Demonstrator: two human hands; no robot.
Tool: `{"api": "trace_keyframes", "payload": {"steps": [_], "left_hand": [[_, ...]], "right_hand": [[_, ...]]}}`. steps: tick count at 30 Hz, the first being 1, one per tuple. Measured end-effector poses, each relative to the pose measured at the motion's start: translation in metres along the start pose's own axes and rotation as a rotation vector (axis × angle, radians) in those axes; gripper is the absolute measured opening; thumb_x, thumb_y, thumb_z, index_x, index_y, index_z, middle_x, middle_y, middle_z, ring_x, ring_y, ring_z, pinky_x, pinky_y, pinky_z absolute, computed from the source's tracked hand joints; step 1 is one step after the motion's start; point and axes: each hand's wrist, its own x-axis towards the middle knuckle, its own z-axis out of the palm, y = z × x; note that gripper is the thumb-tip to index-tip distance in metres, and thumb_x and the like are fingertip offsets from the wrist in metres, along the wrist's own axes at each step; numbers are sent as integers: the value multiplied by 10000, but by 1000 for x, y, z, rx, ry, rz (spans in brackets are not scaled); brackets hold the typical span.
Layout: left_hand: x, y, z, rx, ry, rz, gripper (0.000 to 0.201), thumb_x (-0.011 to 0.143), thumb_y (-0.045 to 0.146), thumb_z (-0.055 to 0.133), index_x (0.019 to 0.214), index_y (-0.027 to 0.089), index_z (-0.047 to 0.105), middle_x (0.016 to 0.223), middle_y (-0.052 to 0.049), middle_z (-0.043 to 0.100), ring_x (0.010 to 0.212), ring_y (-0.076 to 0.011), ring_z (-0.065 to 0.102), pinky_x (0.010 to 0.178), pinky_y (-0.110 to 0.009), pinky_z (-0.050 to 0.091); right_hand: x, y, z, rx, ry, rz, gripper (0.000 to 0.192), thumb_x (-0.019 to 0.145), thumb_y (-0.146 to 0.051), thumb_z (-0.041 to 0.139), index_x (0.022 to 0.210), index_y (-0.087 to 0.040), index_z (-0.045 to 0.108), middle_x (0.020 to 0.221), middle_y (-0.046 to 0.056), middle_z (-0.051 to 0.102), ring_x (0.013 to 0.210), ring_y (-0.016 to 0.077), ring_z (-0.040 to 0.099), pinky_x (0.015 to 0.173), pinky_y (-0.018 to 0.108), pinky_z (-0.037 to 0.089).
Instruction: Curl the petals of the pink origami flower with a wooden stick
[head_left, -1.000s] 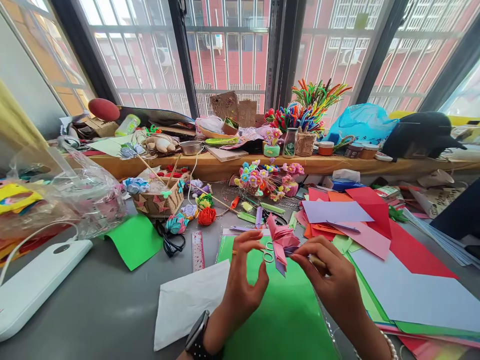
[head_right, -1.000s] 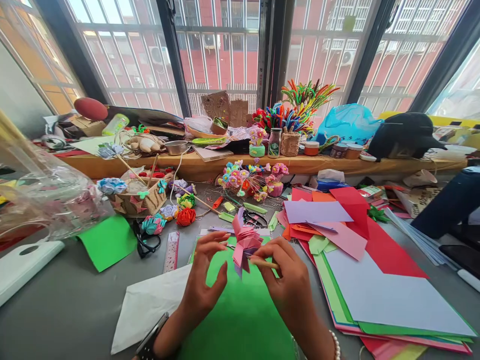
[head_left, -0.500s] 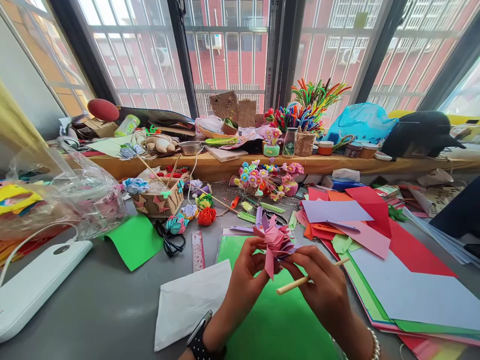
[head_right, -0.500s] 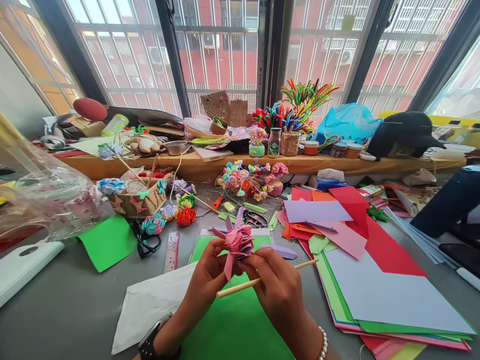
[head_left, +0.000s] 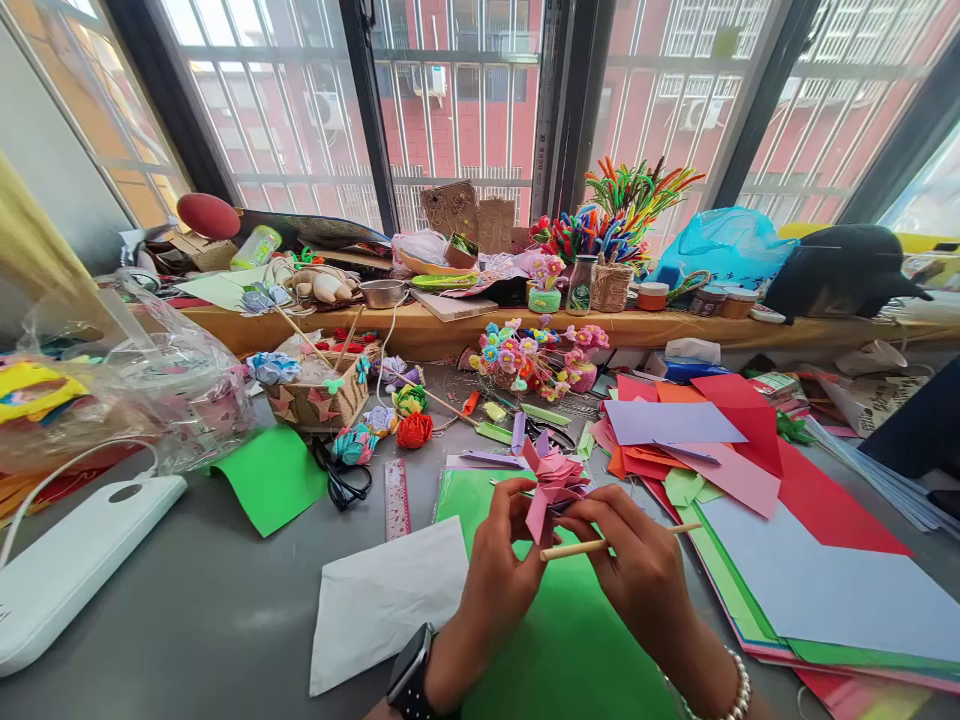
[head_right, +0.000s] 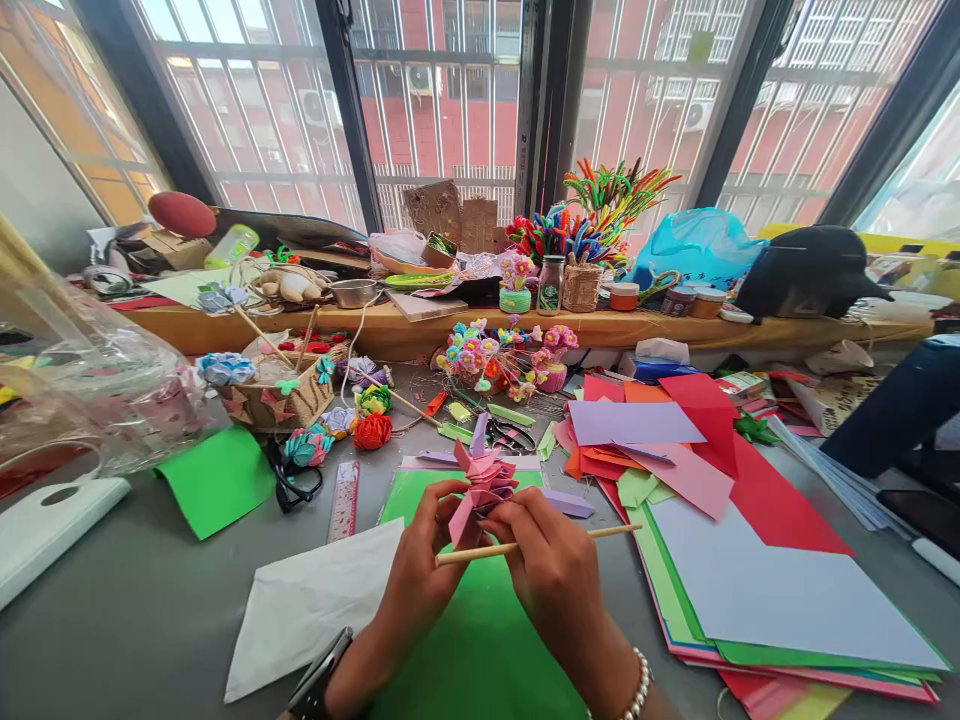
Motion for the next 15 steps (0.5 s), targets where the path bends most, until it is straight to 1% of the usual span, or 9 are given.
{"api": "trace_keyframes", "payload": {"steps": [3,5,7,9,11,12,15], "left_hand": [[-1,2,0,19,49,22,446,743,92,513,1121,235,324,928,-20,575,773,-141,609,736,-281,492],[0,4,-1,14,66,21,552,741,77,508,1209,253,276,935,-17,562,790,-136,596,748,-273,482],[3,4,-3,-65,26,-1,636,736,83,520,1272,271,232,917,-10,548,778,-132,583,732,-264,481],[6,2,-7,-201,-58,-32,674,732,123,553,1298,283,222,894,-4,524,764,-131,571,712,-263,490],[8,-3,-10,-288,-148,-77,656,724,196,601,1290,271,277,901,-16,501,740,-136,571,675,-268,501],[9,-6,-11,-308,-166,-82,644,724,236,613,1286,263,298,895,-22,498,705,-133,571,639,-264,502],[9,-13,-11,-334,-155,-79,592,725,297,622,1256,259,363,866,-16,484,629,-114,563,598,-265,500]], "right_hand": [[0,0,0,-11,-12,-9,213,871,-186,444,745,-157,614,648,42,600,551,122,583,507,210,453],[0,0,1,-17,-15,-25,211,869,-175,448,748,-150,619,648,46,602,557,125,581,504,211,451],[0,0,1,-19,-3,-45,203,866,-169,458,750,-145,622,649,50,607,571,129,584,520,215,457],[0,-1,0,-19,4,-68,197,864,-167,466,748,-144,623,652,53,611,590,134,589,541,217,462],[0,-1,-1,-20,-8,-86,197,863,-166,470,740,-146,623,643,50,607,590,132,588,547,216,460],[0,-1,-2,-19,-19,-92,198,863,-169,473,738,-147,624,641,48,606,585,130,585,543,214,457],[1,-1,-4,-20,-41,-106,200,865,-188,477,741,-144,627,639,47,606,567,125,575,522,213,444]]}}
